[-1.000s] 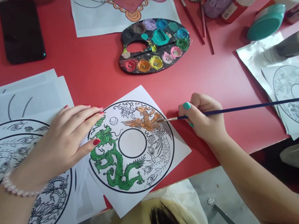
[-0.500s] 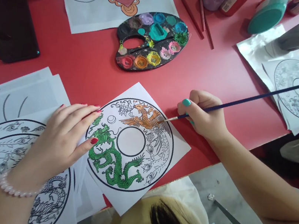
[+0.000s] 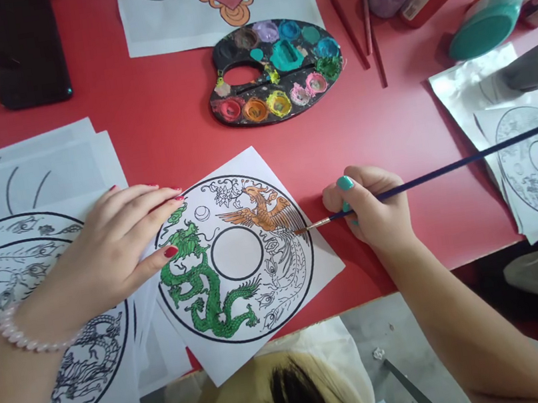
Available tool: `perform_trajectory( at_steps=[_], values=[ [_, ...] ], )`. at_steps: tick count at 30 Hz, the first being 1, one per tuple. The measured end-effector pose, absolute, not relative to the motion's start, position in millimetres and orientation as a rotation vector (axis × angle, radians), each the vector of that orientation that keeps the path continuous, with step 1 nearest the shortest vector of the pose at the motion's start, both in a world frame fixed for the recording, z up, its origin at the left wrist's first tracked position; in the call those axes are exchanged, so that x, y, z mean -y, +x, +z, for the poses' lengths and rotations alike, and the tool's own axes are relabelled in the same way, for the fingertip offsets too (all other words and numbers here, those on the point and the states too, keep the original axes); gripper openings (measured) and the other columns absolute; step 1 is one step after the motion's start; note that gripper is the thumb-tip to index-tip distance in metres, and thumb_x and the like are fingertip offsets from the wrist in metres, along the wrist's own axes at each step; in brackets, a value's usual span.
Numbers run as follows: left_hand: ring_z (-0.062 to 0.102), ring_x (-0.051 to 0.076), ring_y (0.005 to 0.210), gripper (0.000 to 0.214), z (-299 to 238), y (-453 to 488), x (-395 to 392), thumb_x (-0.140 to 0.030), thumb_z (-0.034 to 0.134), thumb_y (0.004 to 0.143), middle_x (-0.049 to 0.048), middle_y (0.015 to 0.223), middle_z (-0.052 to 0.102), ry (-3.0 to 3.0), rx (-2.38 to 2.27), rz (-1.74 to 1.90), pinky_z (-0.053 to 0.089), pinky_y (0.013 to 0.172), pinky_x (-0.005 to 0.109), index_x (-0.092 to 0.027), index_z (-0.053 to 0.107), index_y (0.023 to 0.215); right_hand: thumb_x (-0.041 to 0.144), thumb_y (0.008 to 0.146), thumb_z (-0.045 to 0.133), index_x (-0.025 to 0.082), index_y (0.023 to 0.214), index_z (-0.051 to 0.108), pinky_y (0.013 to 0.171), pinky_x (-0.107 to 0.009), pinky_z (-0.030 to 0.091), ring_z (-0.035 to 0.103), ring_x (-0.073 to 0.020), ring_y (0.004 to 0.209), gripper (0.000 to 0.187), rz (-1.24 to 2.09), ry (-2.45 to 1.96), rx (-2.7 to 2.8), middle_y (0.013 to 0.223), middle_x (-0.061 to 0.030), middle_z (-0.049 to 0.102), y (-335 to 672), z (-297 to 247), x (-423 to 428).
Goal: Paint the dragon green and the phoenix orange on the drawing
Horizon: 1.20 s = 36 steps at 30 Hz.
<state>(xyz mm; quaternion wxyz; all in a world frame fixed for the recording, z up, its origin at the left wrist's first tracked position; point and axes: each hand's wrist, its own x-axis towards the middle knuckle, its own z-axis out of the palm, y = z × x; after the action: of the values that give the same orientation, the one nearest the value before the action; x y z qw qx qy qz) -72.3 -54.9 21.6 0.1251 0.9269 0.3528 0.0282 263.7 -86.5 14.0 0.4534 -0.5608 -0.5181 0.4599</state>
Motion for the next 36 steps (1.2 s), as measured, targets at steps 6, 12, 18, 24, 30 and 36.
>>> perform_trajectory(
  at_steps=[6,12,18,24,30,36],
  values=[
    [0.034,0.029,0.129,0.051,22.7,-72.5,55.3,-0.05,0.026,0.098,0.0075,0.142,0.038,2.71,-1.034,0.034,0.023,0.112,0.051,-0.024,0.024,0.141,0.049,0.077,0.067,0.021,0.068,0.055,0.048,-0.027,0.04,0.047,-0.0094,0.047,0.031,1.188,-1.255,1.34,0.053,0.0029,0.051,267.7,10.8,83.2],
    [0.033,0.03,0.129,0.051,22.4,-72.4,56.0,-0.051,0.027,0.097,0.0088,0.141,0.038,2.693,-1.047,0.053,0.022,0.112,0.052,-0.024,0.026,0.141,0.033,0.076,0.072,0.02,0.061,0.052,0.049,-0.026,0.036,0.042,-0.0086,0.049,0.028,1.193,-1.171,1.408,0.053,0.0043,0.045,264.7,13.9,84.7],
    [0.033,0.029,0.129,0.052,24.6,-70.9,55.8,-0.052,0.023,0.098,0.0091,0.14,0.039,2.687,-1.043,0.044,0.022,0.112,0.051,-0.022,0.027,0.14,0.03,0.079,0.069,0.019,0.059,0.048,0.049,-0.026,0.029,0.037,-0.0088,0.051,0.031,1.198,-1.145,1.526,0.054,0.0043,0.041,262.7,13.8,84.8],
    [0.033,0.029,0.13,0.054,23.2,-71.9,56.6,-0.051,0.023,0.098,0.0112,0.139,0.041,2.693,-1.037,0.083,0.021,0.112,0.052,-0.016,0.032,0.139,0.028,0.081,0.066,0.019,0.059,0.046,0.048,-0.026,0.028,0.035,-0.0084,0.051,0.032,1.192,-1.158,1.57,0.054,0.0044,0.039,263.5,13.1,85.7],
    [0.033,0.028,0.13,0.053,22.9,-71.8,56.5,-0.049,0.026,0.099,0.0102,0.139,0.042,2.69,-1.04,0.067,0.021,0.113,0.05,-0.016,0.034,0.139,0.031,0.084,0.062,0.019,0.059,0.048,0.05,-0.028,0.03,0.038,-0.0103,0.053,0.031,1.182,-1.141,1.616,0.055,0.0028,0.041,264.5,13.2,84.9],
    [0.037,0.029,0.13,0.053,16.5,-73.5,56.5,-0.052,0.027,0.097,0.0057,0.141,0.042,2.68,-1.049,0.182,0.02,0.114,0.048,-0.026,0.029,0.143,0.034,0.086,0.059,0.02,0.061,0.051,0.052,-0.028,0.032,0.04,-0.0113,0.054,0.03,1.188,-1.154,1.64,0.057,0.0018,0.045,268.3,12.5,84.5]
  ],
)
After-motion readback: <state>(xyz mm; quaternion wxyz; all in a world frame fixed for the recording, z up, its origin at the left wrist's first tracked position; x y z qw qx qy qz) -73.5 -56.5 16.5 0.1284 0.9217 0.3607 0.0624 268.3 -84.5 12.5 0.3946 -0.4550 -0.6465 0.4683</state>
